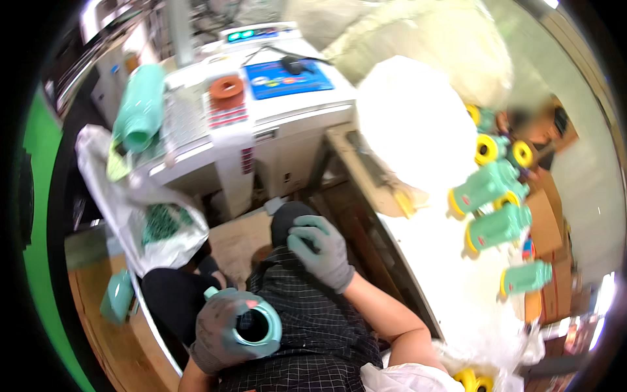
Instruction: The person sits on the floor and repeatedly applies labels to light green plastic containers using a label printer. They peel labels from a roll, stick them onto the containers, and then cap the containers with yellow lids before placing them on a nearby table.
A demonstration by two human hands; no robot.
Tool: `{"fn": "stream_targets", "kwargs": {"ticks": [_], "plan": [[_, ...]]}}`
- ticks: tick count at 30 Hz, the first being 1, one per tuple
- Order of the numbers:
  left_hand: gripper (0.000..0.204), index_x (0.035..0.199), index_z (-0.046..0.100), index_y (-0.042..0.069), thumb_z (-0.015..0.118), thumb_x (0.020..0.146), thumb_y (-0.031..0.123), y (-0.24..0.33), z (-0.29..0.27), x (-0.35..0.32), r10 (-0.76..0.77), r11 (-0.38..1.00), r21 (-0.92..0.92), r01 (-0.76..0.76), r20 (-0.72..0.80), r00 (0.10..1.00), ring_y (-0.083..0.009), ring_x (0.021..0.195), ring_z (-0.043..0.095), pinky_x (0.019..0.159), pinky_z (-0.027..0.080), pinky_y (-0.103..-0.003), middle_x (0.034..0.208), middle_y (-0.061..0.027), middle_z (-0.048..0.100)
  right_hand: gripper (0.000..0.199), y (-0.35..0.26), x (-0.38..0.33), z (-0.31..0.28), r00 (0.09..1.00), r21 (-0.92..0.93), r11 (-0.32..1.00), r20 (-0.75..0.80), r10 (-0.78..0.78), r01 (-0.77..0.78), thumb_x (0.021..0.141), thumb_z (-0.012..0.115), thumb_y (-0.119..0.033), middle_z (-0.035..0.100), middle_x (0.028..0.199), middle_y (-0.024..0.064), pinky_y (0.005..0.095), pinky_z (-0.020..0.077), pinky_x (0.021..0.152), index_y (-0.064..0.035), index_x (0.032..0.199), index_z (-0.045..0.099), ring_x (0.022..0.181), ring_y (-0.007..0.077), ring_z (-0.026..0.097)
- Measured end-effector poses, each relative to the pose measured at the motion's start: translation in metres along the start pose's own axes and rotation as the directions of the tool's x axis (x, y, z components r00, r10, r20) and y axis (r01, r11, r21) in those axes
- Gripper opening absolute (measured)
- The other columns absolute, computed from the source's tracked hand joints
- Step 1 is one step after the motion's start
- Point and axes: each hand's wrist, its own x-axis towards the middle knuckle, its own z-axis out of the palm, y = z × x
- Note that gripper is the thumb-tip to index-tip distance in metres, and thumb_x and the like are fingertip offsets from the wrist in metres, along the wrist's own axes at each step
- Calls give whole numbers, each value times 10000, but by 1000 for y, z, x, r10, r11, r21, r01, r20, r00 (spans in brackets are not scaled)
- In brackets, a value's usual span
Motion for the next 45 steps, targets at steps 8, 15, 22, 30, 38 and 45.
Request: {"fn": "stream_targets", "kwargs": {"ticks": [8,15,22,30,38,45], "plan": [[741,1240,665,49,1013,625,271,-1,-4,54,58,961,-277,-19,132,990,-276,982,774,873,620,-412,1114,-137,771,71,38,2,-191,876,-371,858,-453,166,-355,923,753,-71,734,1056,128,341,562,740,-24,975,764,862,235,707],[721,1229,671,61,1007,631,284,-8,19,50,-22,985,-166,45,142,990,-294,959,776,859,624,-395,1103,-128,766,153,92,42,-236,940,-719,619,-324,104,-316,914,759,-194,727,1129,96,434,548,923,-102,1032,791,1039,347,687],[782,1279,642,77,1010,629,307,-16,24,45,7,993,-115,8,129,992,-313,998,743,868,606,-421,1128,-130,741,135,116,53,-227,934,-754,552,-299,197,-358,872,782,-212,745,1121,43,433,546,951,-173,993,828,1090,303,677],[985,1413,540,22,994,645,438,-22,27,44,58,996,68,-63,72,996,-338,1105,612,956,516,-483,1207,-162,625,206,79,55,-211,867,-478,780,-472,160,-404,955,766,-197,746,1030,92,402,571,800,-99,1134,736,926,282,713],[823,1358,557,149,979,677,340,-4,23,42,246,948,198,-249,40,968,-392,1034,654,889,549,-527,1143,-84,631,420,-55,-14,-28,670,602,302,615,415,-739,992,692,-110,663,868,73,272,492,521,-5,1338,479,590,120,632],[398,925,716,130,940,700,371,-11,7,33,188,972,140,-190,27,982,-339,1007,670,792,590,-481,1082,-62,664,456,-99,-8,-33,910,138,990,413,-29,-31,875,838,-320,711,1013,91,377,607,783,-67,1224,690,836,267,732]]}}
